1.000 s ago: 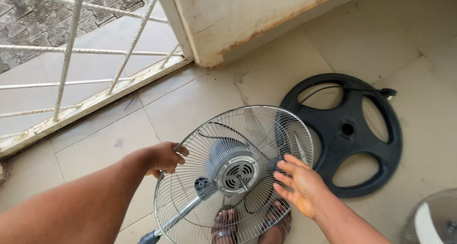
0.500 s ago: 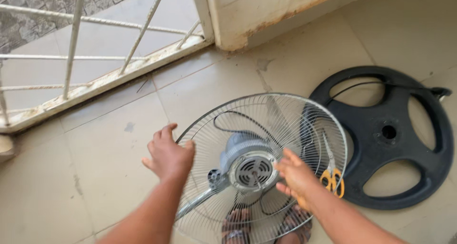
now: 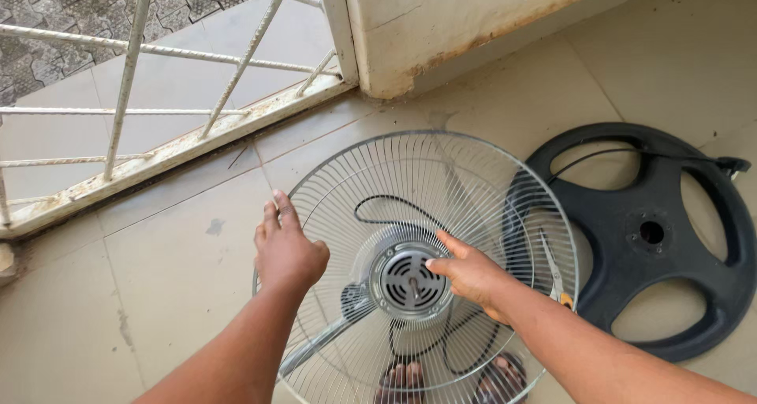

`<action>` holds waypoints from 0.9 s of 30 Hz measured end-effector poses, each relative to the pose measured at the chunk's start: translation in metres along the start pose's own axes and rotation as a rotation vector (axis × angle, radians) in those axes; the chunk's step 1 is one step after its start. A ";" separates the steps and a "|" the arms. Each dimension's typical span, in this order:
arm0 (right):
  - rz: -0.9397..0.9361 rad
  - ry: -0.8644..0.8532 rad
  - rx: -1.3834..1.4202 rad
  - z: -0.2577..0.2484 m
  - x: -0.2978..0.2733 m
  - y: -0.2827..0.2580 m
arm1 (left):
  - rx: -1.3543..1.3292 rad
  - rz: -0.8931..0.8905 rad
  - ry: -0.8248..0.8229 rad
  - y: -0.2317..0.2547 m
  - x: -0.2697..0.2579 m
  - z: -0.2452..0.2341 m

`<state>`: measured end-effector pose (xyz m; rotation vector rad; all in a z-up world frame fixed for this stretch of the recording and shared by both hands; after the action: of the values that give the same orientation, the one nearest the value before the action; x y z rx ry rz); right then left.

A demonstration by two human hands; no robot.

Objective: The person uses scissors to loosen and remove screws from the base of a standing fan, then detaches the front wire cage. The fan blades and motor housing remain visible on the floor.

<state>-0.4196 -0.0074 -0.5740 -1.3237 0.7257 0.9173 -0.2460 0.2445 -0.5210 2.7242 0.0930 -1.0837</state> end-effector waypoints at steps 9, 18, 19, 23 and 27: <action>0.141 0.034 -0.038 0.005 -0.034 0.048 | 0.057 0.036 -0.103 0.008 -0.069 0.068; 0.230 0.111 -0.401 0.000 -0.052 0.082 | 0.072 -0.027 -0.582 0.002 -0.112 0.156; 0.241 0.106 -0.417 0.000 -0.049 0.087 | 0.063 -0.019 -0.599 0.003 -0.111 0.158; 0.254 0.104 -0.416 0.006 -0.040 0.101 | 0.017 0.042 -0.565 0.016 -0.094 0.148; 0.215 0.107 -0.261 0.016 -0.043 0.112 | -0.079 0.178 -0.436 0.036 -0.088 0.125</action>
<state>-0.5394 0.0030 -0.5885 -1.5540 0.8648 1.1501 -0.3887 0.1841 -0.5433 2.3129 -0.1661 -1.5459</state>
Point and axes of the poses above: each hand's wrist, its own x-axis towards the middle knuckle, its own z-axis out of the palm, y = z × x, the point moved 9 cm from there along x, towards the middle knuckle, and after that the axes turned 14 degrees about -y, right-handed, at the moved point
